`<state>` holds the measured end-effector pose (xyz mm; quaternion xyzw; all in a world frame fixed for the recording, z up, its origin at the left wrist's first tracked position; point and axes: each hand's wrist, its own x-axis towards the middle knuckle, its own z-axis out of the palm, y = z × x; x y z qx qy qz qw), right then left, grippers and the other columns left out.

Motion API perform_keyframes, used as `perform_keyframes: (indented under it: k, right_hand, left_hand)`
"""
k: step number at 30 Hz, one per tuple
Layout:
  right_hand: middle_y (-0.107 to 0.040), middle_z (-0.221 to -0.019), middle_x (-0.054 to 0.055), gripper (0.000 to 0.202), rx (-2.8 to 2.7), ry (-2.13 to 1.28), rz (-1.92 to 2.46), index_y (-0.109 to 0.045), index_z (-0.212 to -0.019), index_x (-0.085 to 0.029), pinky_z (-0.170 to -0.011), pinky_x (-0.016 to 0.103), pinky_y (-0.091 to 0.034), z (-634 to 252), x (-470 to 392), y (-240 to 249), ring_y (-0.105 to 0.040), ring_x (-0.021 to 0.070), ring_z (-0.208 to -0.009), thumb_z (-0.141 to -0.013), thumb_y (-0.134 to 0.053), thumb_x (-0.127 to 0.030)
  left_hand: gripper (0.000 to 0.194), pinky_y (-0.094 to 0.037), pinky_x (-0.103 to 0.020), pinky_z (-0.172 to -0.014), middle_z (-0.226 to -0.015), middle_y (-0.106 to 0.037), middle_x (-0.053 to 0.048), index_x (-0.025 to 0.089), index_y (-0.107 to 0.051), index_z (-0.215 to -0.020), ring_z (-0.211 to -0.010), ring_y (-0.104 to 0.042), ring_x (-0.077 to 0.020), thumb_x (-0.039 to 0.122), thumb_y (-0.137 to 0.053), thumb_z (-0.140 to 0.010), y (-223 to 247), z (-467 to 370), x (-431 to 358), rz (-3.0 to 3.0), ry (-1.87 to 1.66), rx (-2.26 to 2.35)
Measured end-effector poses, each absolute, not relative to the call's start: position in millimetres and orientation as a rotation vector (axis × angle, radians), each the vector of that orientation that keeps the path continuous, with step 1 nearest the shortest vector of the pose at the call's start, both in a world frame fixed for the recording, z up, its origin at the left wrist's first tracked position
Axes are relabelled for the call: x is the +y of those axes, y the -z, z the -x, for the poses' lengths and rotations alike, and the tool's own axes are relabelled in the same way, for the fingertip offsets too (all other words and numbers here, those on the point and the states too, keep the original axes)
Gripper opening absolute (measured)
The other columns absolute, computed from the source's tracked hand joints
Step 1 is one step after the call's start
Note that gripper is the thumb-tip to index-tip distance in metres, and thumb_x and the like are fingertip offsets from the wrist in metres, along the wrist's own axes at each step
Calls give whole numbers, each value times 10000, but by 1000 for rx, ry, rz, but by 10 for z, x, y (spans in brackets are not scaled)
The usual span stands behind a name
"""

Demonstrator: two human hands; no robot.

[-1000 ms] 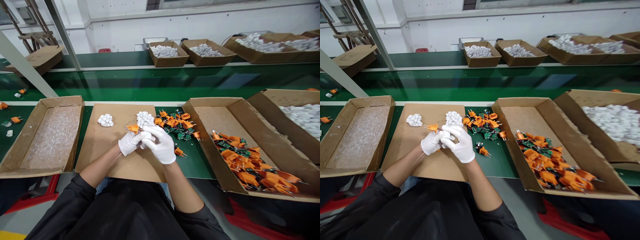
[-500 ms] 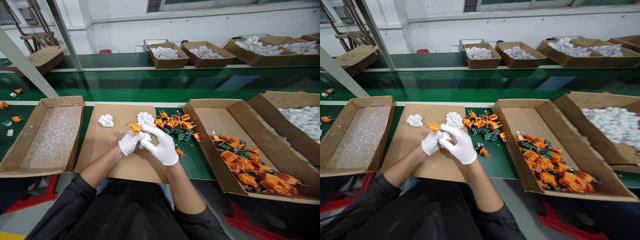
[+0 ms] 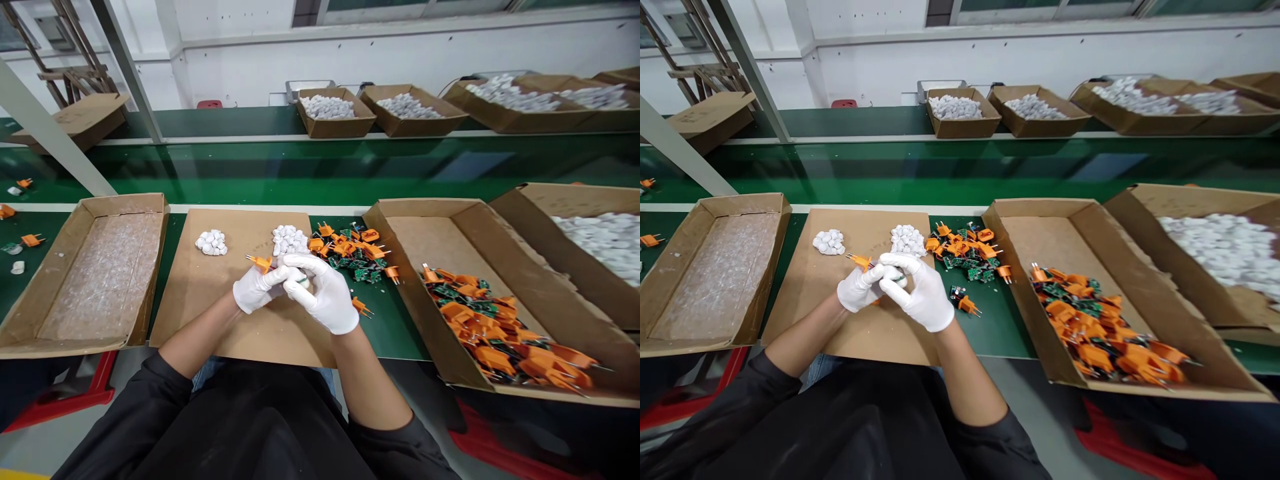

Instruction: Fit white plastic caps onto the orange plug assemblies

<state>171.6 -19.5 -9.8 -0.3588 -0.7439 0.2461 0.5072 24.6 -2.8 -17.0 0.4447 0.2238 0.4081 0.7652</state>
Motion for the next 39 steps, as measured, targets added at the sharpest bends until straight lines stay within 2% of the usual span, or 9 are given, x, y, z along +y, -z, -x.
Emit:
perform_keyframes:
  k: [5,8,12,17,21,24,30,35,39]
  right_hand:
    - [-730,-1072,54,210,-1736,-475,819,-682,-1083,-273,-870,386,-579,-1653,-190,84,-688,218,-1012,-900,-583,-300]
    - [-731,-1043,36,204,-1671,-458,786,-701,-1064,-291,-841,370,-584,-1608,-210,84,-690,204,-974,-915,-563,-268]
    - [-721,-1105,35,269,-1663,-576,771,-715,-1057,-289,-865,382,-577,-1613,-218,59,-686,201,-987,-969,-463,-320]
    - [-737,-1031,25,233,-1643,-667,786,-719,-1011,-283,-900,389,-562,-1635,-208,32,-679,205,-984,-954,-500,-335]
    - [-685,-1219,30,326,-1603,-730,824,-661,-1184,-304,-985,422,-528,-1679,-219,92,-625,228,-1151,-981,-422,-393]
    - [-643,-1294,43,326,-1606,-688,829,-618,-1246,-303,-1049,453,-489,-1725,-228,124,-584,242,-1228,-946,-513,-379]
    - [-707,-1069,54,172,-1617,-522,888,-670,-1045,-272,-950,443,-556,-1723,-234,137,-662,225,-1063,-880,-621,-271]
    - [-670,-1200,81,379,-1944,-448,758,-608,-1241,-289,-932,457,-562,-1810,-185,42,-641,251,-1107,-864,-613,-329]
    - [-717,-1097,48,354,-2127,-379,706,-649,-1188,-303,-874,388,-584,-1879,-129,-103,-676,219,-1016,-836,-681,-324]
  left_hand:
    - [408,-522,-363,-796,-759,-634,-54,172,-654,-741,-836,-631,-209,554,-764,-648,144,-283,-67,-872,-928,475]
    - [378,-532,-352,-786,-765,-641,-41,192,-670,-813,-820,-639,-195,532,-758,-673,170,-288,-80,-862,-969,457]
    - [389,-528,-335,-730,-682,-588,-18,170,-616,-672,-703,-595,-153,542,-720,-716,254,-255,-56,-1010,-990,498]
    - [439,-510,-344,-793,-701,-604,-17,163,-636,-722,-728,-583,-149,601,-658,-749,267,-235,-32,-1192,-1030,599]
    - [425,-503,-332,-779,-768,-636,-37,148,-654,-747,-776,-594,-167,572,-681,-736,133,-216,-53,-1296,-986,636]
    - [417,-500,-342,-808,-841,-656,-53,148,-670,-822,-835,-605,-185,553,-696,-726,108,-180,-54,-1284,-1015,666]
    - [470,-482,-343,-796,-797,-632,-38,163,-654,-734,-827,-584,-190,578,-795,-565,199,-136,-24,-1284,-1056,755]
    - [391,-490,-370,-820,-740,-639,-45,159,-661,-716,-808,-599,-196,540,-734,-667,83,-139,-41,-1331,-924,727]
    - [394,-488,-383,-846,-728,-645,-52,155,-666,-709,-843,-608,-209,536,-742,-645,113,-140,-28,-1287,-833,663]
